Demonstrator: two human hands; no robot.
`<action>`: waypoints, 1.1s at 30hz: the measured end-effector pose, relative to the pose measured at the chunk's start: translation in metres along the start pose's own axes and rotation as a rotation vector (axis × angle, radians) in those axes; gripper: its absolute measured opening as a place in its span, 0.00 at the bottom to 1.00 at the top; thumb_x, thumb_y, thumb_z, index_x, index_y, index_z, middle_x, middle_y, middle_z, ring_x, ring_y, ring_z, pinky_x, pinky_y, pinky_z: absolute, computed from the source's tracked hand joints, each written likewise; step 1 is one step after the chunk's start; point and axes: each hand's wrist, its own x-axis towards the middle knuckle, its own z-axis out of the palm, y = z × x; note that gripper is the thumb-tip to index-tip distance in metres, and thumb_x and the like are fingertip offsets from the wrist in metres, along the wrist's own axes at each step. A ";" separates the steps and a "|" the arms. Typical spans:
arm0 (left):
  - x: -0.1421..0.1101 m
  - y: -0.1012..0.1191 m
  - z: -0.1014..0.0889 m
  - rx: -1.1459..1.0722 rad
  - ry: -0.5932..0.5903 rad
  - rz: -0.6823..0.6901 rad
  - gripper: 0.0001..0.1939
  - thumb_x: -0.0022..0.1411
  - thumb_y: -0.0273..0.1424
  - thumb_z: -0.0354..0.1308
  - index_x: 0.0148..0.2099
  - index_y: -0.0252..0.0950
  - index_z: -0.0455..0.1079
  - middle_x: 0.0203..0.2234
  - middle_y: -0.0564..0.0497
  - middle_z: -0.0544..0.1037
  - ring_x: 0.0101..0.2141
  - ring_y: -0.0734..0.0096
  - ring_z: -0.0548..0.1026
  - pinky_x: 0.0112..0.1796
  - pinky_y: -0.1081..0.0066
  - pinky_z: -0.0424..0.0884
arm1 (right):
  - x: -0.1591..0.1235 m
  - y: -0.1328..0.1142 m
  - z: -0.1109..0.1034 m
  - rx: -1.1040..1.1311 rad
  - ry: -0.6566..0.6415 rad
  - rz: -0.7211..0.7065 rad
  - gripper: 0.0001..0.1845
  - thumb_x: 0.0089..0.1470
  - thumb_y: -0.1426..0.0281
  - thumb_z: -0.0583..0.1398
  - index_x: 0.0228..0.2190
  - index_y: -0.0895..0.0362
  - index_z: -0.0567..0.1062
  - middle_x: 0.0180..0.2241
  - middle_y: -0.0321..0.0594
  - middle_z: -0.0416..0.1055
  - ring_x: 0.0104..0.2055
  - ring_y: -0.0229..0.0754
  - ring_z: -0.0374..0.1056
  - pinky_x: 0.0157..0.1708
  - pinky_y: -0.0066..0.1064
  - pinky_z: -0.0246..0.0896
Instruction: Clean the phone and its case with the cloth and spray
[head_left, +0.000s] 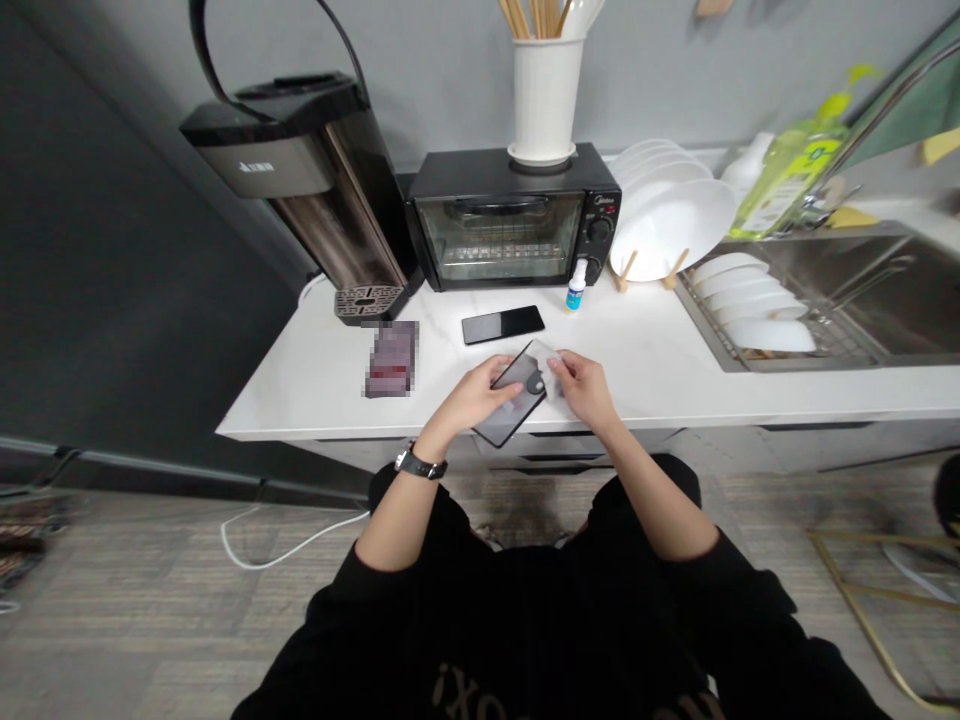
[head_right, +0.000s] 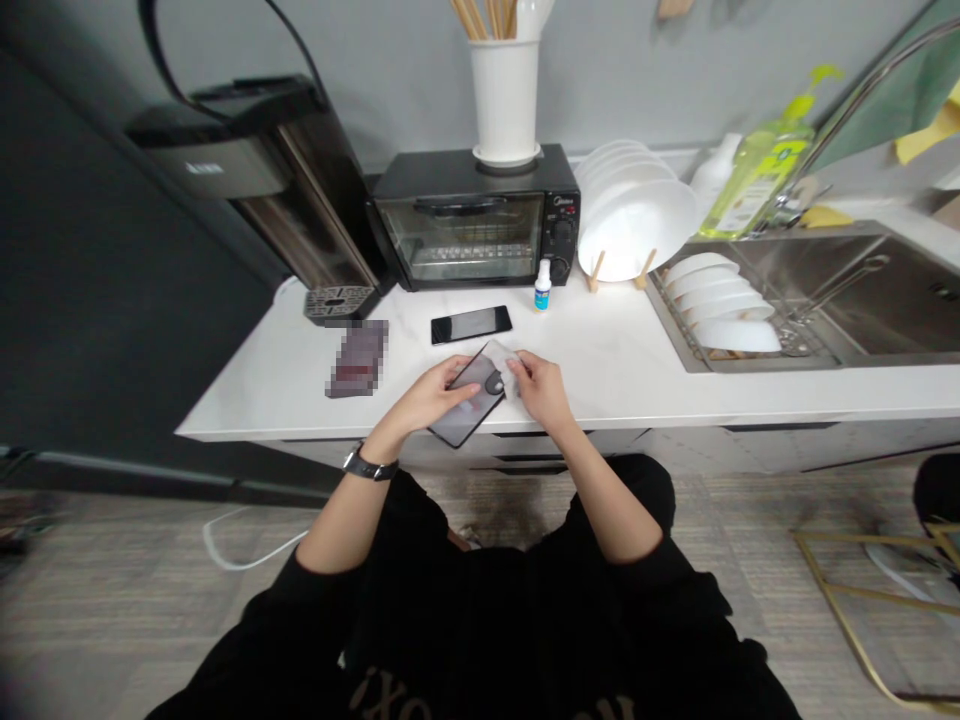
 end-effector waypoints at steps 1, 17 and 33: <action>-0.004 -0.002 -0.002 -0.018 0.002 -0.004 0.21 0.60 0.37 0.68 0.54 0.37 0.75 0.47 0.47 0.83 0.42 0.63 0.83 0.46 0.66 0.78 | 0.001 -0.001 0.000 -0.013 0.046 0.015 0.29 0.67 0.44 0.52 0.26 0.52 0.69 0.20 0.31 0.60 0.25 0.39 0.57 0.28 0.32 0.52; 0.010 -0.018 -0.004 -0.232 0.163 -0.086 0.26 0.50 0.48 0.76 0.41 0.36 0.74 0.33 0.49 0.85 0.29 0.62 0.84 0.33 0.68 0.77 | 0.020 0.009 -0.017 -0.208 0.153 0.013 0.31 0.67 0.44 0.52 0.24 0.53 0.71 0.20 0.36 0.65 0.25 0.41 0.58 0.30 0.34 0.51; 0.001 -0.019 -0.001 0.052 0.187 -0.005 0.15 0.62 0.40 0.68 0.47 0.37 0.77 0.36 0.50 0.86 0.34 0.60 0.85 0.41 0.66 0.78 | 0.014 0.007 -0.018 -0.337 0.209 0.031 0.26 0.68 0.50 0.56 0.27 0.55 0.76 0.21 0.38 0.69 0.23 0.40 0.58 0.30 0.34 0.50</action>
